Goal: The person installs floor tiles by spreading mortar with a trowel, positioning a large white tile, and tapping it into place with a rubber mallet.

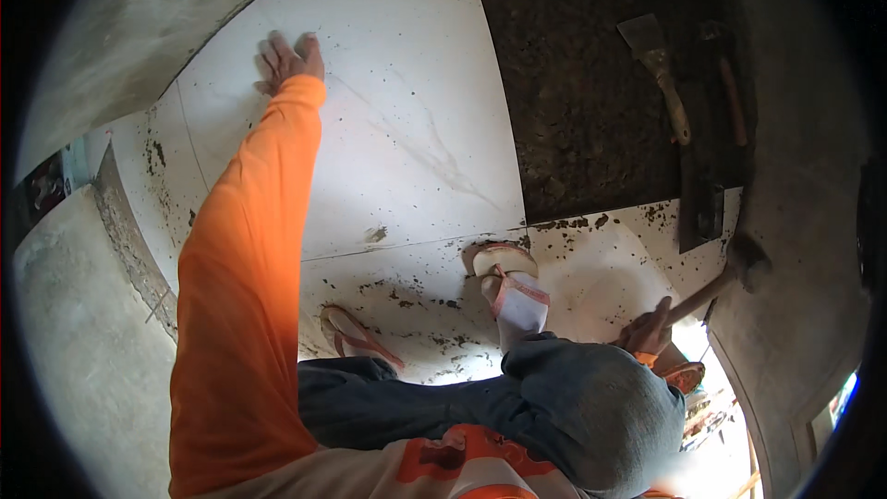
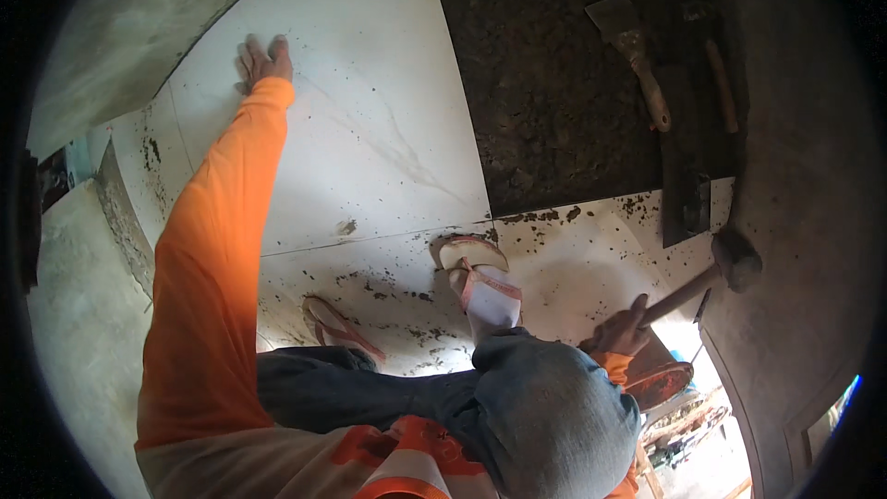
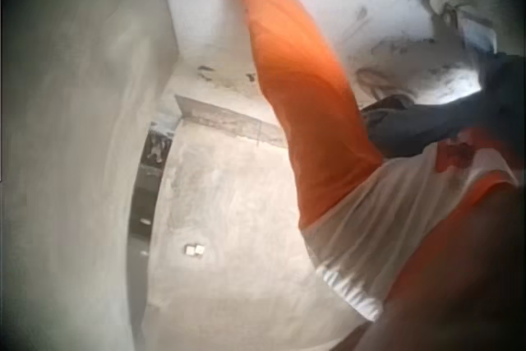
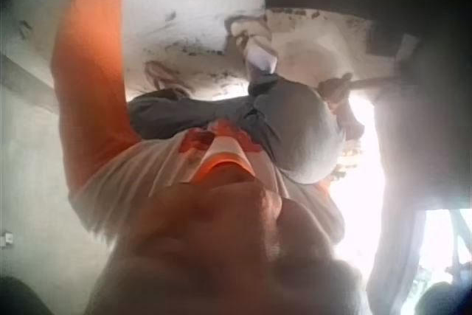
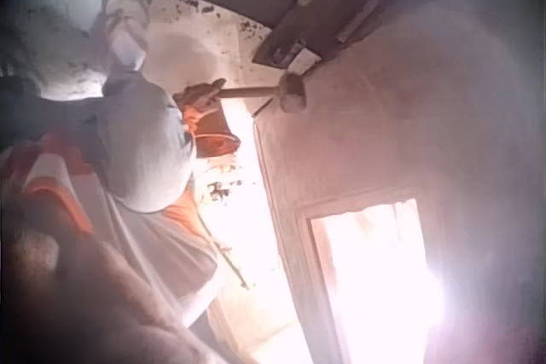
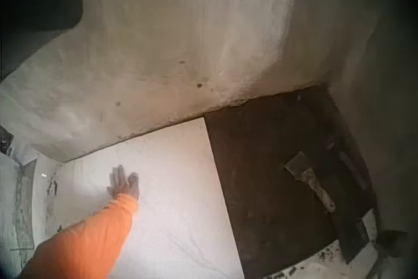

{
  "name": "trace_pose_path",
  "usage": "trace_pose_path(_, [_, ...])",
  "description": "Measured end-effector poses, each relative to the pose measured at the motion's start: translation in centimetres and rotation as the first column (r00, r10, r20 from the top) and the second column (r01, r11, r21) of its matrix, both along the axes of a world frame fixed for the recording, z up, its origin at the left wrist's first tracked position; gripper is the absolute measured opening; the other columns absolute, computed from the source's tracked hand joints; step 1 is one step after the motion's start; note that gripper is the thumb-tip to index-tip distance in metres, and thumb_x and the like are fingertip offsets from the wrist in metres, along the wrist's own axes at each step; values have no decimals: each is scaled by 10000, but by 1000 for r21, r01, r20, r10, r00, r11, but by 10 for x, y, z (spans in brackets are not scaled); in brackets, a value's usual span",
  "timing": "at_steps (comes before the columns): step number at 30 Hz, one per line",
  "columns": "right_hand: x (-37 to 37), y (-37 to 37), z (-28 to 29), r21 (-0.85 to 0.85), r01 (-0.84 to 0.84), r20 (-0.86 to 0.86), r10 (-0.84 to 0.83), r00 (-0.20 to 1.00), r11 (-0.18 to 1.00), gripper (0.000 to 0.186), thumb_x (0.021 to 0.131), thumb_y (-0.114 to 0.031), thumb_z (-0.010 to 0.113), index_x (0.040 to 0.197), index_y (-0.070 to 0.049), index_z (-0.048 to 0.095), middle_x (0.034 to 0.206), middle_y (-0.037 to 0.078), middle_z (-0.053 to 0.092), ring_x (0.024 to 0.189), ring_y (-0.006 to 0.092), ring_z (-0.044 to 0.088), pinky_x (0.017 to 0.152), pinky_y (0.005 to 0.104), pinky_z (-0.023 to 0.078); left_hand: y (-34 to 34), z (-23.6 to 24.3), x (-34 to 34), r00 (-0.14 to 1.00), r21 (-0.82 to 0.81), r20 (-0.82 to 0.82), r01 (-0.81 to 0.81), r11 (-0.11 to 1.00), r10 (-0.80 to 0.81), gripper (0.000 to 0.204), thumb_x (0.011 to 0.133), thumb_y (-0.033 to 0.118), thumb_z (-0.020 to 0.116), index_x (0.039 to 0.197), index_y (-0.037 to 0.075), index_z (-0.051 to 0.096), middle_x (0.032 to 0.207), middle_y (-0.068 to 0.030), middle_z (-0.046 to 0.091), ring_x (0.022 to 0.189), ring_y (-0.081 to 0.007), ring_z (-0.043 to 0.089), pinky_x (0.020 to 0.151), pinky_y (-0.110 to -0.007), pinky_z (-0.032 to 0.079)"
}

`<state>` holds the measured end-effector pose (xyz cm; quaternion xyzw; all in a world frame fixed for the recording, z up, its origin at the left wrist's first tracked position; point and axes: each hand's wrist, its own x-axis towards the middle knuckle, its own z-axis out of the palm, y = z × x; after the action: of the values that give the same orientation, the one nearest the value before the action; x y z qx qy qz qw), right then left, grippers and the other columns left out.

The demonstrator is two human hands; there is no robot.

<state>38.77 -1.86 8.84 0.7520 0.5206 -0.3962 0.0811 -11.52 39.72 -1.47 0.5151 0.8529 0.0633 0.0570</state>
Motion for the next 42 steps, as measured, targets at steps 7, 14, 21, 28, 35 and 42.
trace_pose_path(7, [-104, 121, -12, 149, 174, -230, -137, 964, 973, 270, 758, -301, 648, 872, -65, 585, 773, 149, 615, 611, 311, 612, 489, 385, 483, 11, -16, 19, 995, 25, -44, 91, 995, -90, 752, 842, 567, 330, 1442, 163, 124, 1506, -81, 76, 1384, -290, 37, 1070, -557, 1])
trace_pose_path(14, [-166, 137, -30, -89, -214, -248, 186, 951, 973, 238, 743, -275, 595, 937, -139, 622, 691, 91, 613, 599, 265, 619, 525, 385, 502, 6, -8, 16, 998, 22, 25, 50, 999, -50, 740, 855, 555, 316, 1446, 160, 110, 1513, -27, 63, 1389, -278, 21, 1073, -538, -14])
trace_pose_path(21, [-212, 112, -8, 158, 124, -493, -31, 870, 980, 198, 754, -227, 581, 916, -117, 606, 761, 119, 597, 676, 278, 621, 607, 373, 514, 9, -1, 20, 994, -73, -15, 110, 991, -111, 725, 859, 595, 270, 1446, 198, 118, 1512, -41, 59, 1387, -290, 23, 1070, -539, -8])
trace_pose_path(28, [-255, 126, 13, 162, 250, -394, -169, 903, 955, 138, 692, -237, 643, 793, -149, 608, 636, 60, 570, 622, 259, 613, 610, 386, 512, 8, -3, 23, 993, -91, -57, 96, 991, -102, 705, 872, 588, 232, 1446, 193, 117, 1511, -49, 60, 1389, -279, 16, 1071, -536, 4])
trace_pose_path(35, [-258, 144, 36, 233, 197, -436, -79, 896, 952, 207, 755, -186, 568, 947, -120, 607, 826, 122, 628, 735, 278, 637, 630, 382, 527, -3, -4, 16, 964, -72, -107, 238, 969, -244, 687, 890, 538, 239, 1444, 149, 119, 1510, -69, 55, 1390, -265, 27, 1079, -519, 16])
trace_pose_path(42, [-274, 152, 70, 129, 294, -411, -219, 885, 947, 234, 750, -158, 570, 966, -82, 618, 779, 154, 643, 705, 292, 645, 665, 384, 523, -34, 4, 8, 894, 36, -183, 421, 906, -409, 697, 885, 545, 221, 1442, 138, 118, 1508, -78, 65, 1389, -261, 44, 1095, -469, 25])
